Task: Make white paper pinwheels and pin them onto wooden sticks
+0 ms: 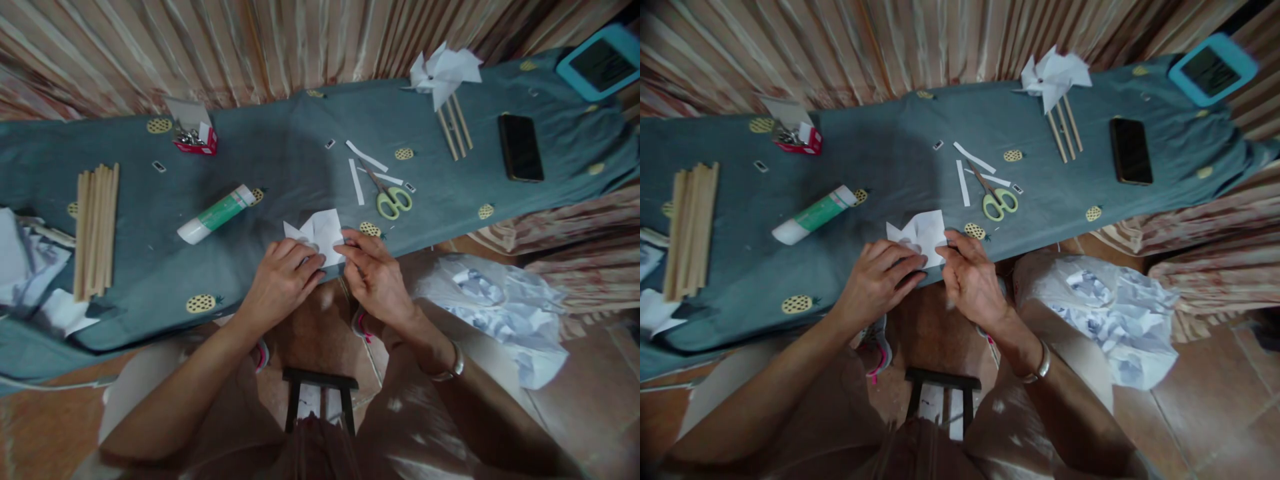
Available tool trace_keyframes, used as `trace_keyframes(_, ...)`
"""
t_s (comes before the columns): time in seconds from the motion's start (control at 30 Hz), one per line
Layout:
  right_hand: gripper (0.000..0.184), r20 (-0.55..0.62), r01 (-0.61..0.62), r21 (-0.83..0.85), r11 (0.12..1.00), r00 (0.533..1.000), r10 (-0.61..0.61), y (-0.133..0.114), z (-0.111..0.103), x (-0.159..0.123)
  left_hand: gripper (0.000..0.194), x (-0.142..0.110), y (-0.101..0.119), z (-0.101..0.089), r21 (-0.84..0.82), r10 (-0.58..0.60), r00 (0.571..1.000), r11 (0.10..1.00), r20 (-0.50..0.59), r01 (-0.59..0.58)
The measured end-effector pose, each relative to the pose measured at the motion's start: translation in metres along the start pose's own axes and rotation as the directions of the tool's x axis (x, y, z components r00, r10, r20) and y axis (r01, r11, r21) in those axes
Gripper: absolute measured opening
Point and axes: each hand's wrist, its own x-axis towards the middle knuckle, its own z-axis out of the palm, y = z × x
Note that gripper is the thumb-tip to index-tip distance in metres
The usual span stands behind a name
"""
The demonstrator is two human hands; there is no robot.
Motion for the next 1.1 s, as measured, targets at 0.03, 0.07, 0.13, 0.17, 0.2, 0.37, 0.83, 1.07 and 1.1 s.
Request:
trace_keyframes(0.03, 0.034, 0.009, 0.005, -0.002, 1.000, 1.000, -0.005, 0.001, 0.000, 0.000, 0.012, 0.000, 0.000, 0.001, 0.003, -0.001, 1.000, 1.000, 0.000, 0.001)
trace_keyframes(0.07, 0.035, 0.015, 0.008, -0.002, 1.000, 1.000, -0.008, 0.002, 0.000, 0.000, 0.011, 0.000, 0.000, 0.001, 0.006, -0.001, 1.000, 1.000, -0.004, 0.001)
trace_keyframes(0.13, 0.035, 0.017, 0.010, 0.002, 1.000, 1.000, -0.010, 0.003, -0.001, -0.001, 0.011, 0.000, 0.000, 0.002, 0.013, 0.005, 1.000, 1.000, -0.012, -0.004)
trace_keyframes(0.17, 0.036, 0.017, 0.011, 0.002, 1.000, 1.000, -0.011, 0.003, -0.001, -0.001, 0.012, 0.000, 0.001, 0.002, 0.015, 0.008, 1.000, 1.000, -0.016, -0.008)
trace_keyframes(0.2, 0.036, 0.017, 0.014, 0.002, 1.000, 1.000, -0.014, 0.003, -0.001, -0.001, 0.012, 0.000, 0.001, 0.002, 0.016, 0.012, 1.000, 1.000, -0.020, -0.012)
trace_keyframes(0.37, 0.035, 0.009, 0.017, 0.013, 1.000, 1.000, -0.018, 0.003, -0.002, 0.001, 0.011, 0.000, 0.000, 0.003, 0.031, 0.041, 0.999, 0.999, -0.021, -0.040)
trace_keyframes(0.83, 0.011, 0.111, -0.129, 0.269, 0.955, 0.989, 0.102, 0.003, -0.014, 0.002, 0.010, -0.007, 0.003, -0.005, -0.004, 0.062, 0.997, 0.998, -0.046, -0.062)
trace_keyframes(1.07, 0.005, 0.150, -0.174, 0.340, 0.924, 0.980, 0.129, 0.004, -0.013, 0.006, 0.011, -0.007, 0.006, -0.008, -0.022, 0.072, 0.997, 0.997, -0.025, -0.072)
trace_keyframes(1.1, 0.006, 0.155, -0.173, 0.337, 0.926, 0.980, 0.127, 0.004, -0.012, 0.006, 0.011, -0.007, 0.006, -0.008, -0.024, 0.068, 0.998, 0.997, -0.015, -0.068)
